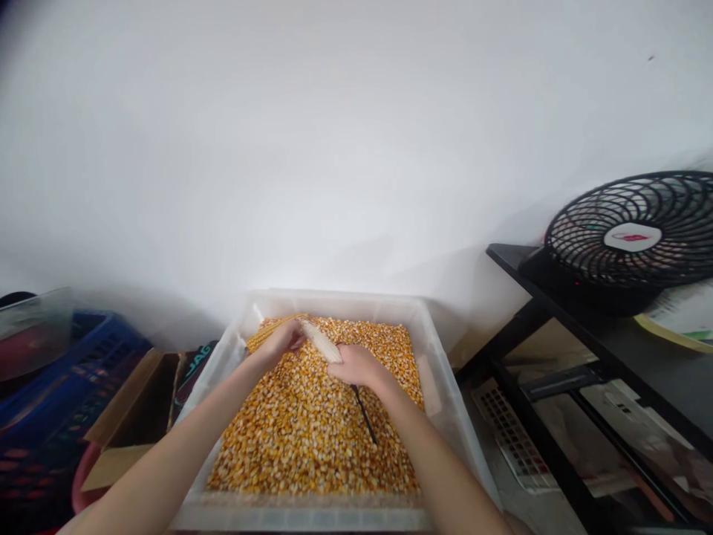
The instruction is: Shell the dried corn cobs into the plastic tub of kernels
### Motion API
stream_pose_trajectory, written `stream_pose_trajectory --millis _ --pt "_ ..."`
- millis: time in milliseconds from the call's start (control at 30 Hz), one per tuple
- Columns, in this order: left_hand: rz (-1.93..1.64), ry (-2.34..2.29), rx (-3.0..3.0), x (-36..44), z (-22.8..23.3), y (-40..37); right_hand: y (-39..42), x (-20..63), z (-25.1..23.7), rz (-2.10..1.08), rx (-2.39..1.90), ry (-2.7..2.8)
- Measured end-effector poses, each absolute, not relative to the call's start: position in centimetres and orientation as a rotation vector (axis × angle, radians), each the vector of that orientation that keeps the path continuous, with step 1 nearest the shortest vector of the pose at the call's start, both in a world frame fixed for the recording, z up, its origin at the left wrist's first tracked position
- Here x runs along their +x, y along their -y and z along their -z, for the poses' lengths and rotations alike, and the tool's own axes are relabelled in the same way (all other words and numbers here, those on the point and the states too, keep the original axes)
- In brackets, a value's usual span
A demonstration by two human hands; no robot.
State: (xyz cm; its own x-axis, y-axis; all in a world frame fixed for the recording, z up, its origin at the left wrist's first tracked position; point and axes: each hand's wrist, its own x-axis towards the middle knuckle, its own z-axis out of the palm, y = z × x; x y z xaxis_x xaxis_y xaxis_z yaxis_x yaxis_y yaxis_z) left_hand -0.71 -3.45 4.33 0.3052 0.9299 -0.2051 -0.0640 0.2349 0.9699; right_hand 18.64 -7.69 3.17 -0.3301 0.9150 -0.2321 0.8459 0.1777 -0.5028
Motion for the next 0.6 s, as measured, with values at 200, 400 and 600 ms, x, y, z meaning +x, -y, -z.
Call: stream_pose_trajectory --millis 200,400,600 --pt "-0.761 -0.927 1.284 -1.0 -4.83 3.11 7.33 19.08 -3.36 -1.125 -1.706 2.178" --pt "-0.784 -0.971 1.355 -0.45 -4.93 3.68 7.5 19.03 -3.59 -1.118 -1.701 2.188" --pt "-0.84 -0.953 1.205 -0.53 -4.31 3.14 7.35 19.22 -3.51 -1.196 -1.688 2.138"
